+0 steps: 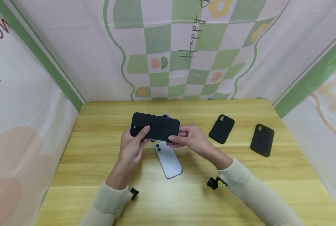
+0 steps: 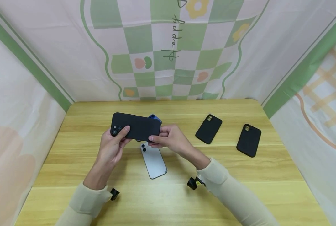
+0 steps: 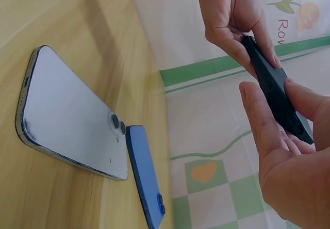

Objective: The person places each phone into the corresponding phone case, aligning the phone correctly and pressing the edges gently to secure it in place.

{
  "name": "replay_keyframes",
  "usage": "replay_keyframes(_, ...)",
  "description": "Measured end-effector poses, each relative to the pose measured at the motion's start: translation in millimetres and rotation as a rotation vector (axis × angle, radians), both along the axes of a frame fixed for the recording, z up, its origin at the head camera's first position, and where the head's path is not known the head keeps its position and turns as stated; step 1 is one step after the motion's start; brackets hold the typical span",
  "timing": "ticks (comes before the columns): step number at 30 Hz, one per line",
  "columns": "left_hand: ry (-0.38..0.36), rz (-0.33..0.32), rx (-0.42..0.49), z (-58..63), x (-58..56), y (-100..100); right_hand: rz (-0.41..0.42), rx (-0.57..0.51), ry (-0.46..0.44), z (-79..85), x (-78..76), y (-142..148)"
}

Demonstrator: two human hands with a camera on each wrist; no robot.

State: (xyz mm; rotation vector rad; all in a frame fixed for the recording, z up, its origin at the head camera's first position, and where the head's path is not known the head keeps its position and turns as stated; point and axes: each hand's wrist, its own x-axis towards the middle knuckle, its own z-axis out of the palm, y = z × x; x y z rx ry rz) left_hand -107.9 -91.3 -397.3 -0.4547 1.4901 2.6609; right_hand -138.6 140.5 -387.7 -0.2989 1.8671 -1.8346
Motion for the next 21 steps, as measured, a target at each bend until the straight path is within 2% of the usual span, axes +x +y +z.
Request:
replay_keyframes(10,-0.002,-0.005,0.01,-2.0,-0.1,-1.0,0.035,0.01,0.024,-2.8,0.8,0.8)
replay_keyframes(17,-0.022,-0.011,0.021,-3.3,-0.6,0.4,0.017,-0.001,0.015,-2.7,2.6,0.6)
replay_keyframes(21,-0.02,-0.015,0.056,-4.3,-0.8,0.9,0.007,0.0,0.018,-3.9,3.1,0.1)
